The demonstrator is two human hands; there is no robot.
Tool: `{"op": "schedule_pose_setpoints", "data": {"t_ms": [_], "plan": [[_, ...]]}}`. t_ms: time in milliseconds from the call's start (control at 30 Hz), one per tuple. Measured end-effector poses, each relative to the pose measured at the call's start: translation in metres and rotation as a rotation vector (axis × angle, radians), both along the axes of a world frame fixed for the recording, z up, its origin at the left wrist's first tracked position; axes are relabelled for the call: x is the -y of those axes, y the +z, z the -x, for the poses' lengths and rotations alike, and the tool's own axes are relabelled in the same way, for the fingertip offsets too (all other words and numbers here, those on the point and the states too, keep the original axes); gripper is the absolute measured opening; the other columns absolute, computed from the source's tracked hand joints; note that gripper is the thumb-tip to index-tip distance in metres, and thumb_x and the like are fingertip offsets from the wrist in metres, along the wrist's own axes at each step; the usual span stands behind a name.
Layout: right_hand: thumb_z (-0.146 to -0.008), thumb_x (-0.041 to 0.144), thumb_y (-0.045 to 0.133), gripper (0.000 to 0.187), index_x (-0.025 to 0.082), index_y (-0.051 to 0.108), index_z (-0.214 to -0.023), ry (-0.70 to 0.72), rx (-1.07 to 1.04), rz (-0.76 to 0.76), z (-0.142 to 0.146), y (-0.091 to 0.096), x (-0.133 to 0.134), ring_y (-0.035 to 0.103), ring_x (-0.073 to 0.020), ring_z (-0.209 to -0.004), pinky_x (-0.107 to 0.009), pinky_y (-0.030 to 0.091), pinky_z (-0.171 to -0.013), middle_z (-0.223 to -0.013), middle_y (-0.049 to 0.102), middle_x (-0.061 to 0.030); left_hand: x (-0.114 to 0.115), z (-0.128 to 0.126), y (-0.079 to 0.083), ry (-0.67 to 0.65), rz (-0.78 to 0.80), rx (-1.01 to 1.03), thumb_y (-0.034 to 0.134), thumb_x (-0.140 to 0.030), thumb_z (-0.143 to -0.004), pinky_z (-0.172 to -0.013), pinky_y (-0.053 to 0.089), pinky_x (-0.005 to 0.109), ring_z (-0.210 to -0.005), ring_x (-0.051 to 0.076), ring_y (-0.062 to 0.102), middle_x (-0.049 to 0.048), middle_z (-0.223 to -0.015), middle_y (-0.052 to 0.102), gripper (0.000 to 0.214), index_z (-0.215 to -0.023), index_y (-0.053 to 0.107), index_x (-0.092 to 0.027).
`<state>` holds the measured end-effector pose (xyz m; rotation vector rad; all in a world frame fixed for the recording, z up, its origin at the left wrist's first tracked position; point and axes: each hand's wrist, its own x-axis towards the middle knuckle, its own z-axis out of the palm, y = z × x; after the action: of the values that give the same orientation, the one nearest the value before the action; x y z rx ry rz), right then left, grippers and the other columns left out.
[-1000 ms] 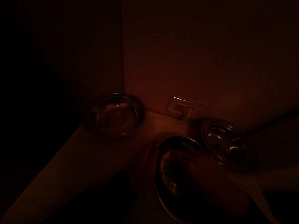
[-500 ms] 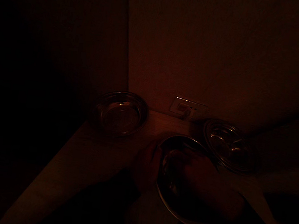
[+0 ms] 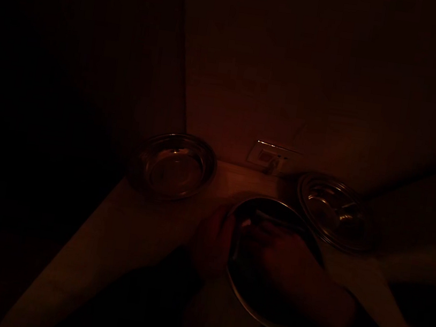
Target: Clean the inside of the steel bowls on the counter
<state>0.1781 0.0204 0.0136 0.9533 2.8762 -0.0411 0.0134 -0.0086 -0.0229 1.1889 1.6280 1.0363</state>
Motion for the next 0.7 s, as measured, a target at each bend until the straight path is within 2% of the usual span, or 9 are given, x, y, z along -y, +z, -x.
{"op": "schedule_pose_setpoints", "data": {"t_ms": [100,200,333,500,600,700], "plan": [[-0.086,0.009,0.056,0.033,0.025,0.067,-0.113,-0.037,-0.017,-0.018,-0.0042,-0.0005,-0.0058,0.063,-0.0230,-0.104,-0.034,0.052,-0.081,-0.118,0.068,-0.0051,0.0002,0.0002,0.0002,-0.016,-0.025,0.003,0.038,-0.029,-0.091,-0.098,0.045,0.040,-0.109,0.024,0.063,0.0108,-0.119,0.069,0.038,-0.117,0.062,-0.016],[-0.085,0.008,0.056,0.033,0.021,0.068,-0.112,-0.056,0.031,-0.053,-0.0071,-0.0006,-0.0079,0.062,-0.0254,-0.105,-0.035,0.053,-0.079,-0.118,0.068,-0.0088,0.0003,0.0001,0.0013,-0.043,-0.064,0.018,0.038,-0.029,-0.092,-0.093,0.048,0.037,-0.102,0.023,0.065,0.0088,-0.112,0.071,0.036,-0.112,0.064,-0.017],[-0.084,0.010,0.060,0.029,0.021,0.068,-0.109,-0.012,0.046,-0.032,-0.0030,0.0008,-0.0034,0.064,-0.0266,-0.100,-0.039,0.054,-0.078,-0.115,0.069,-0.0069,-0.0002,-0.0001,0.0033,-0.018,-0.020,0.020,0.038,-0.028,-0.091,-0.095,0.047,0.038,-0.106,0.024,0.064,0.0093,-0.116,0.070,0.037,-0.116,0.063,-0.017],[-0.087,0.011,0.057,0.028,0.022,0.067,-0.110,-0.068,0.076,-0.049,-0.0020,0.0057,-0.0053,0.063,-0.0270,-0.103,-0.037,0.054,-0.074,-0.121,0.067,-0.0063,0.0000,-0.0005,0.0003,-0.010,-0.009,0.015,0.041,-0.031,-0.090,-0.098,0.046,0.039,-0.110,0.025,0.063,0.0092,-0.120,0.069,0.037,-0.116,0.064,-0.019],[-0.085,0.009,0.059,0.028,0.021,0.068,-0.110,-0.010,0.089,-0.037,-0.0015,0.0057,-0.0067,0.064,-0.0262,-0.100,-0.037,0.054,-0.074,-0.118,0.068,-0.0067,0.0000,-0.0009,-0.0025,0.018,0.003,0.004,0.040,-0.031,-0.091,-0.101,0.044,0.041,-0.115,0.026,0.061,0.0114,-0.124,0.067,0.040,-0.120,0.062,-0.016],[-0.088,0.013,0.058,0.027,0.024,0.067,-0.112,0.025,0.052,-0.013,-0.0027,0.0041,-0.0093,0.062,-0.0248,-0.104,-0.035,0.053,-0.078,-0.117,0.069,-0.0051,-0.0002,-0.0004,-0.0027,-0.029,-0.040,0.016,0.038,-0.030,-0.092,-0.101,0.044,0.040,-0.114,0.025,0.061,0.0113,-0.124,0.066,0.041,-0.122,0.060,-0.015]]}}
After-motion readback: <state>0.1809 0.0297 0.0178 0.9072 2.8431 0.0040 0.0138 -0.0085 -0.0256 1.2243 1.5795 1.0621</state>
